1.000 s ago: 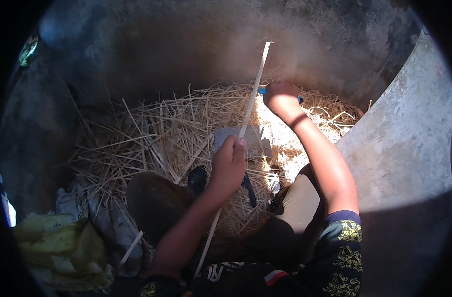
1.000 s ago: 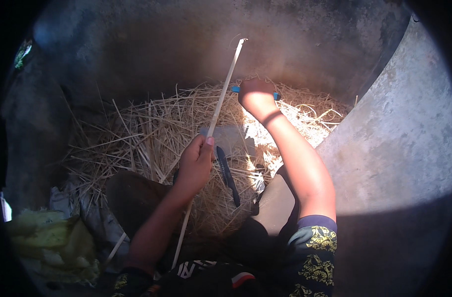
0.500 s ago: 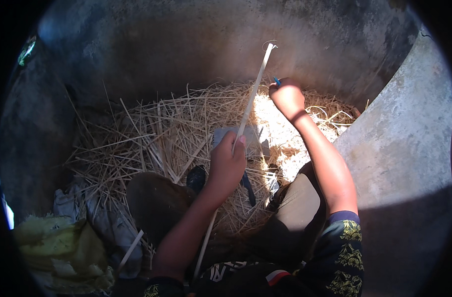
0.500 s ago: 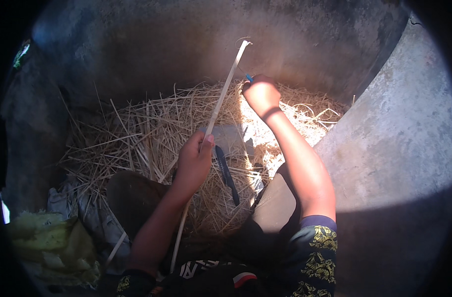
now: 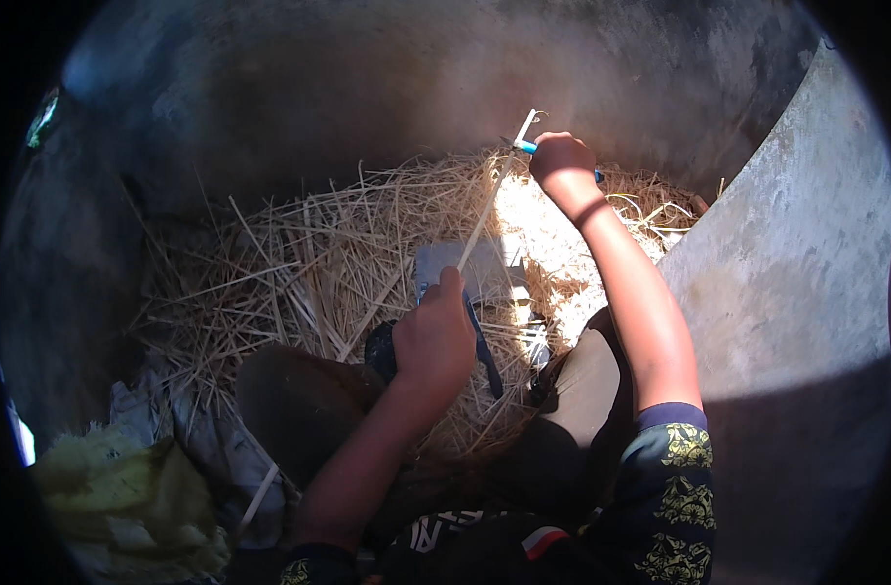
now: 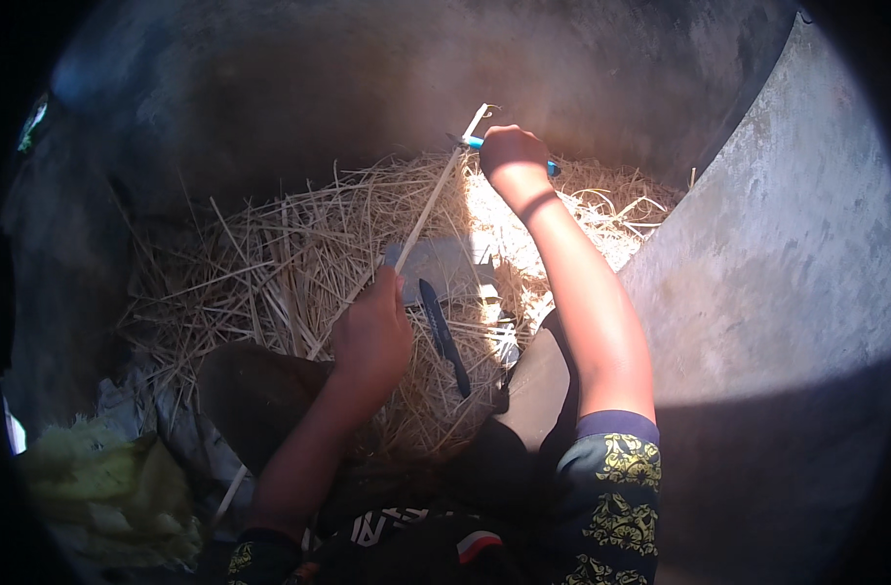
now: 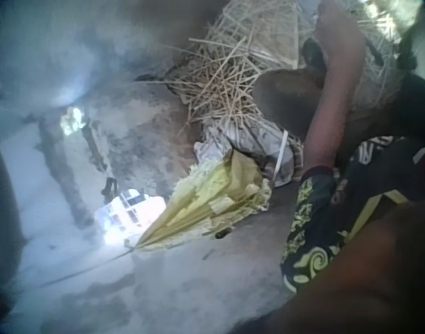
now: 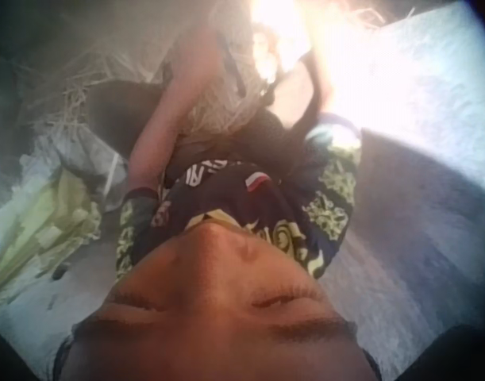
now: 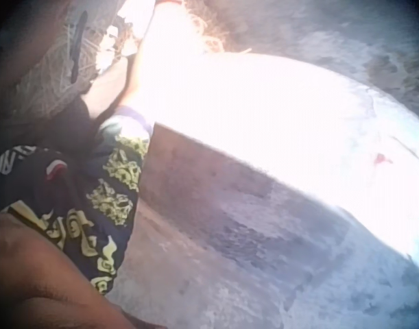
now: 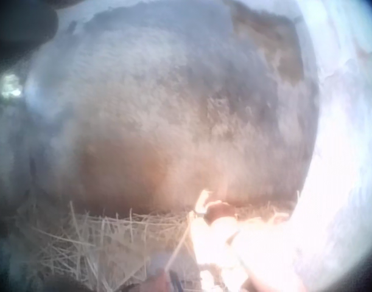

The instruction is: The person sits on the floor and uses a utility knife to shave thin strips from a long bamboo stick. They hold the stick with one hand and scrape the blade along its length to remove the outer layer, creating a pile of shavings.

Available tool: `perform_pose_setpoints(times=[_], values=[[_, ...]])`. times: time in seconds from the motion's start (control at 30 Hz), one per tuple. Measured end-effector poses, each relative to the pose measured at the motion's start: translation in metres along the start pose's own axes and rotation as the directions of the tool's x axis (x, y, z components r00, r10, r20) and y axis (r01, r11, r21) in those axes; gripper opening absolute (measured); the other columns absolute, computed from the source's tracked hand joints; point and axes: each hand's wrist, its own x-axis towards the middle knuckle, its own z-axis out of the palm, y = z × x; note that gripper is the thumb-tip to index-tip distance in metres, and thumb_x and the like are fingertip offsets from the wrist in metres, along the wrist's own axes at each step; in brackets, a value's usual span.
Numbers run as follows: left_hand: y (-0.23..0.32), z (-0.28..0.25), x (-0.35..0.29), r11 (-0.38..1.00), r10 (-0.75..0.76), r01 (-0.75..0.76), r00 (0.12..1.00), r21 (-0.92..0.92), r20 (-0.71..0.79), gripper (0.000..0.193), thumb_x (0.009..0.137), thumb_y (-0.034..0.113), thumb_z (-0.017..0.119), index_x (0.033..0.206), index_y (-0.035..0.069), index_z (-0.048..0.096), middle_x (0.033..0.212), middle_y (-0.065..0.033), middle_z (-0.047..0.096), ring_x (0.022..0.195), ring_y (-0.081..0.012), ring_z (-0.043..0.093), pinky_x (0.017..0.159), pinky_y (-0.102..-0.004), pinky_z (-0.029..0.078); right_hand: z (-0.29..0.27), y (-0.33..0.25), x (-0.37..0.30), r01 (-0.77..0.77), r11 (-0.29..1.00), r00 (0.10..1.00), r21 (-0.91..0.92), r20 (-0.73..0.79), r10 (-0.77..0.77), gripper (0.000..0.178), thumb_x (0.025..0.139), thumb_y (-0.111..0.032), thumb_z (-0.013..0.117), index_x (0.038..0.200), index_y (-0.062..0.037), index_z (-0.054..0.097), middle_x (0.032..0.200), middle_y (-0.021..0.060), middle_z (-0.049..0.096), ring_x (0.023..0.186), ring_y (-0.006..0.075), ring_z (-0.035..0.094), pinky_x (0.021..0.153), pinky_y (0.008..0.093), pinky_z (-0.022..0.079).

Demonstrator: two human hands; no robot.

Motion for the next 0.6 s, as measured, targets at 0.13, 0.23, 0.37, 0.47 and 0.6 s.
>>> perform_pose_setpoints(times=[0.13,0.23,0.37,0.47,0.6], values=[[0.001,0.007,-0.004,0.995,0.041,-0.039,0.999,0.09,-0.024,0.013,0.1,0.019,0.048,0.103,0.006,0.05,0.082,-0.0202,0.065,0.077,-0.0415,0.066,0.068,-0.0514,0.05,0.004,0.018,0.015,-0.121,0.992,0.991,0.037,-0.049,0.123,0.02,0.089,-0.015,0.056,0.09,-0.0055,0.074,0.092,0.0193,0.072,0.089,0.0354,0.071,0.079,0.0434,0.058],[-0.003,0.016,-0.006,0.973,0.144,-0.13,0.988,0.193,-0.061,0.012,0.097,0.017,0.052,0.104,0.008,0.049,0.079,-0.0144,0.065,0.067,-0.0335,0.069,0.056,-0.0442,0.055,0.018,0.056,0.026,-0.292,0.954,0.955,0.059,-0.042,0.295,0.02,0.09,-0.016,0.056,0.094,-0.0063,0.074,0.095,0.0194,0.072,0.093,0.0347,0.071,0.081,0.0426,0.057],[0.006,-0.004,-0.001,0.992,0.003,0.009,0.995,-0.127,0.097,0.015,0.101,0.02,0.048,0.1,0.005,0.049,0.07,-0.0155,0.06,0.063,-0.0349,0.065,0.054,-0.0458,0.048,0.041,0.121,0.028,-0.476,0.848,0.875,0.235,0.035,0.482,0.025,0.087,-0.021,0.06,0.099,-0.0033,0.073,0.101,0.0206,0.072,0.1,0.0343,0.069,0.086,0.0407,0.056],[-0.014,0.004,0.006,0.916,0.007,0.04,0.993,-0.399,0.116,0.024,0.103,0.023,0.046,0.092,0.002,0.05,0.063,-0.0132,0.053,0.055,-0.0283,0.056,0.053,-0.0415,0.042,0.033,0.124,0.028,-0.351,0.855,0.913,0.383,-0.064,0.404,0.028,0.08,-0.025,0.06,0.087,-0.0011,0.072,0.09,0.0227,0.07,0.087,0.0355,0.07,0.082,0.0405,0.056],[-0.024,0.018,0.007,0.772,-0.04,0.158,0.979,-0.616,0.202,0.034,0.104,0.029,0.048,0.084,0.001,0.051,0.061,-0.0057,0.044,0.056,-0.0149,0.041,0.056,-0.0336,0.037,-0.012,0.063,0.007,-0.066,0.972,0.997,0.224,-0.033,0.076,0.023,0.083,-0.027,0.057,0.083,-0.0098,0.072,0.083,0.0171,0.07,0.08,0.0354,0.069,0.076,0.0439,0.055]])
